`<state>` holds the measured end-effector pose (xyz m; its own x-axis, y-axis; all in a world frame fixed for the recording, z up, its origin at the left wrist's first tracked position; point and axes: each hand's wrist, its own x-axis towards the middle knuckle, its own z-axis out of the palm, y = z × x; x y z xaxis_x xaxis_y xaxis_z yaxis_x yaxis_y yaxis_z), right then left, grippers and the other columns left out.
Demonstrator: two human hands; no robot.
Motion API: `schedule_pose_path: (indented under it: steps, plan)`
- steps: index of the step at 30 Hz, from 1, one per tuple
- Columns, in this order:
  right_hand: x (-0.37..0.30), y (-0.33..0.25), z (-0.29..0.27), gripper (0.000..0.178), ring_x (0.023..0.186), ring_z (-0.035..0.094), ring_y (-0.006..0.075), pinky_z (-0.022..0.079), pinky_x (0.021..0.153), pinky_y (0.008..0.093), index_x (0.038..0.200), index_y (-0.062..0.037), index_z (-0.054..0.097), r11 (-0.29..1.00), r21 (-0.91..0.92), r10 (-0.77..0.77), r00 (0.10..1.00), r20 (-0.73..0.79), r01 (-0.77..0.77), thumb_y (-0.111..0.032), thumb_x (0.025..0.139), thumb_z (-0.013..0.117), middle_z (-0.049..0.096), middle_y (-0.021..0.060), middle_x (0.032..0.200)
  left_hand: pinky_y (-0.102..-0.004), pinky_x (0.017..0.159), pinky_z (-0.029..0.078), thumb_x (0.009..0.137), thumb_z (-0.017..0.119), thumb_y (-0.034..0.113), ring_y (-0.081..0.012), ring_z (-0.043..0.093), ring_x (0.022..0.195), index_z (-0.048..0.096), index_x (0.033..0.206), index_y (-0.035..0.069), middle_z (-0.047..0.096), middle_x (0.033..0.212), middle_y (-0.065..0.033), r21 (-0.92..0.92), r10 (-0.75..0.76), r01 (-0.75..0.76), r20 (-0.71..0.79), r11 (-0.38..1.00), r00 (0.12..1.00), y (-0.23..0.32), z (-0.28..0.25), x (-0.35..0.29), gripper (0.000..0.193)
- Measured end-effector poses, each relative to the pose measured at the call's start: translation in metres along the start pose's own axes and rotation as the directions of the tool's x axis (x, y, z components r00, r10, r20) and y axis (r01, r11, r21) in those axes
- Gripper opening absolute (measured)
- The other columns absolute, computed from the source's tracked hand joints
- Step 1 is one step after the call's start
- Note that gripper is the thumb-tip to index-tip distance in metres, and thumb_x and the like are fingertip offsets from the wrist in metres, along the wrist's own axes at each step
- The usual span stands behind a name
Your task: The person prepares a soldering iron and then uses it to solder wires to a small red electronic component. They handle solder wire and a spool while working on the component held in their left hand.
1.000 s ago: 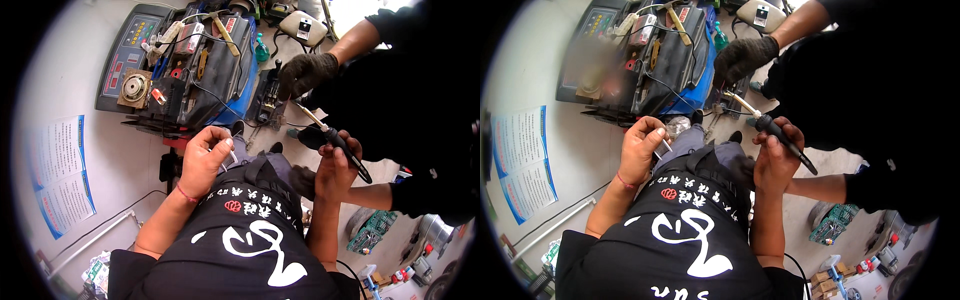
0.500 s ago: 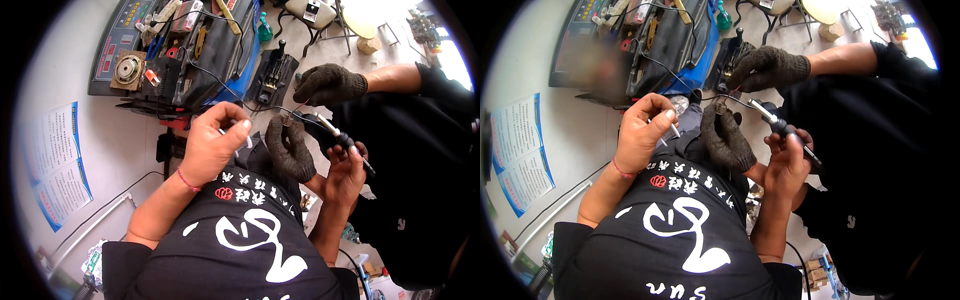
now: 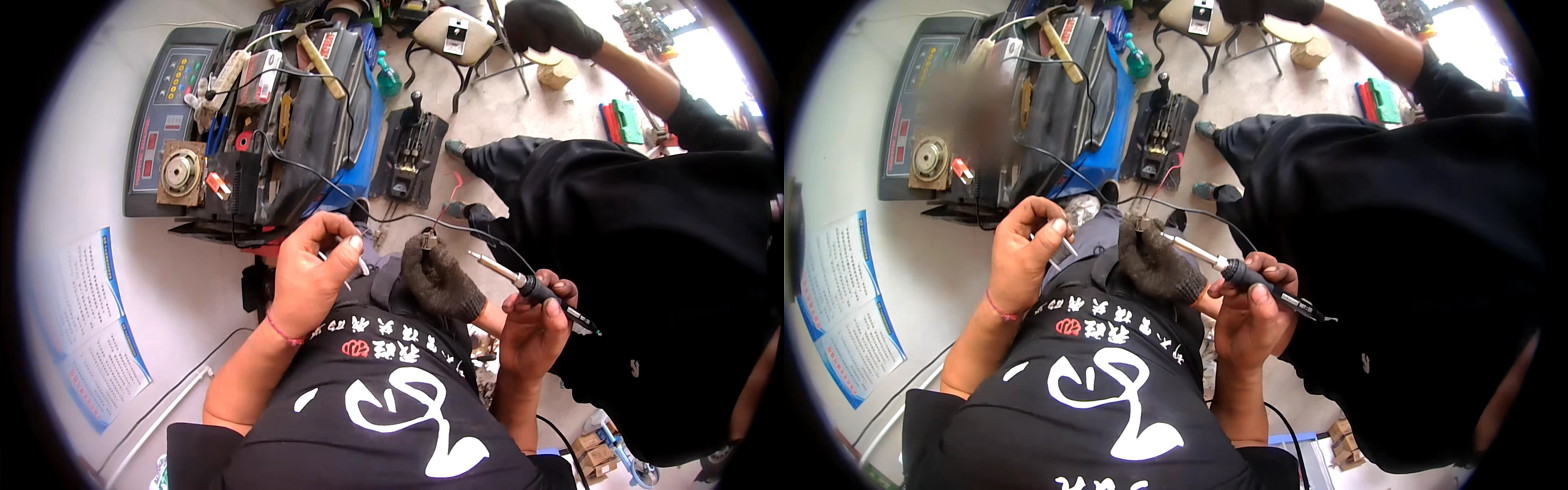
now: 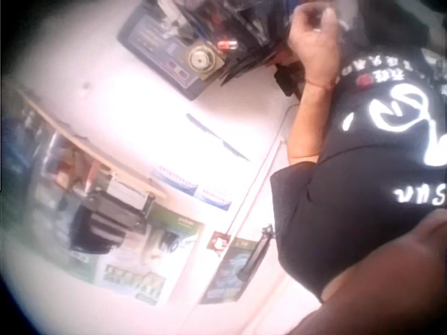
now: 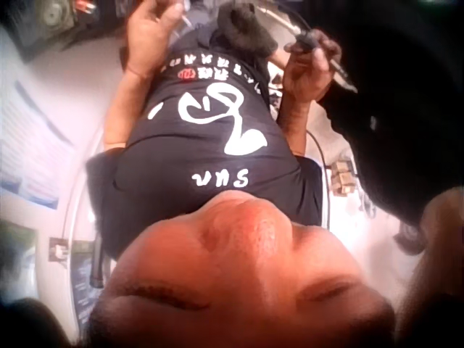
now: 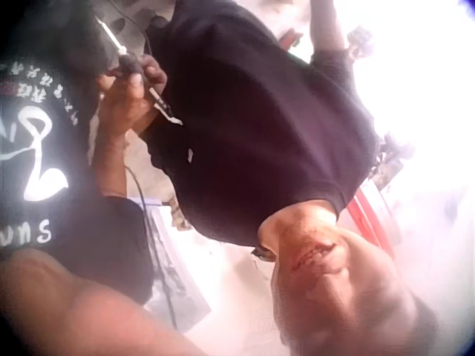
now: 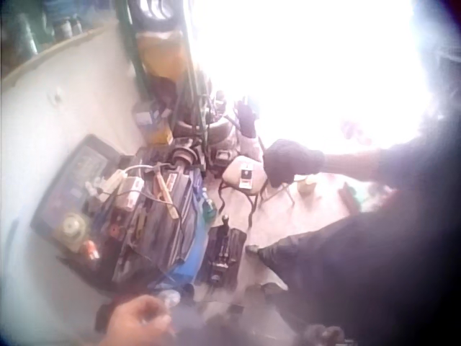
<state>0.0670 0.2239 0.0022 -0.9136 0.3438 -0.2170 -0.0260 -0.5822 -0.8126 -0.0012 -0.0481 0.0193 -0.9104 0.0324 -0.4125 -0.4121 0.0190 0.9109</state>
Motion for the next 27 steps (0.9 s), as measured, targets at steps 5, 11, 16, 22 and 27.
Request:
schedule_pose_path:
  steps: [5,11,16,22,27]
  plan:
    - [0.009,0.001,0.007,0.026,0.090,0.065,0.0198,0.058,0.076,0.0372,0.123,-0.0079,0.051,0.994,0.106,-0.024,0.999,0.026,0.022,-0.016,0.098,0.056,0.057,0.0158,0.121,-0.0269,0.080,0.050,0.095,0.069,0.015,-0.0113,0.061,0.085,0.061,0.098,0.001,0.063,0.088,-0.0039,-0.036,0.047,-0.047,-0.009,0.998,0.999,-0.010,-0.001,0.002,0.016]
    - [0.011,0.008,0.015,0.032,0.084,0.068,0.0225,0.062,0.073,0.0384,0.123,-0.0067,0.050,0.975,0.221,-0.011,0.995,-0.099,0.033,-0.016,0.095,0.061,0.059,0.0165,0.115,-0.0273,0.081,0.050,0.095,0.070,0.017,-0.0116,0.061,0.084,0.061,0.099,0.002,0.064,0.089,-0.0043,-0.079,0.054,-0.054,-0.001,0.995,0.999,-0.002,-0.006,0.001,0.018]
    - [0.015,0.022,0.002,0.027,0.083,0.070,0.0240,0.060,0.072,0.0401,0.120,-0.0052,0.052,0.979,0.189,-0.047,0.987,-0.152,0.075,-0.015,0.096,0.057,0.064,0.0170,0.113,-0.0279,0.082,0.050,0.095,0.070,0.016,-0.0121,0.061,0.086,0.061,0.099,0.001,0.063,0.090,-0.0040,-0.062,0.030,-0.027,0.050,0.998,0.998,-0.006,-0.003,-0.003,0.017]
    - [0.010,0.023,-0.011,0.028,0.079,0.070,0.0298,0.061,0.072,0.0402,0.118,-0.0020,0.053,0.996,0.076,-0.033,0.979,-0.203,0.049,-0.015,0.094,0.059,0.065,0.0174,0.109,-0.0271,0.081,0.049,0.096,0.068,0.016,-0.0112,0.060,0.085,0.062,0.099,0.001,0.063,0.090,-0.0032,0.049,0.037,-0.042,0.097,0.998,0.995,-0.005,0.009,-0.009,0.016]
    - [0.007,0.016,-0.010,0.030,0.074,0.070,0.0294,0.061,0.072,0.0396,0.118,-0.0013,0.052,0.999,0.050,-0.002,0.976,-0.220,0.014,-0.015,0.093,0.059,0.063,0.0198,0.109,-0.0223,0.074,0.047,0.094,0.071,0.012,-0.0051,0.056,0.080,0.064,0.099,0.000,0.063,0.089,0.0012,0.128,0.069,-0.087,0.139,0.988,0.988,-0.003,0.020,-0.004,0.014]
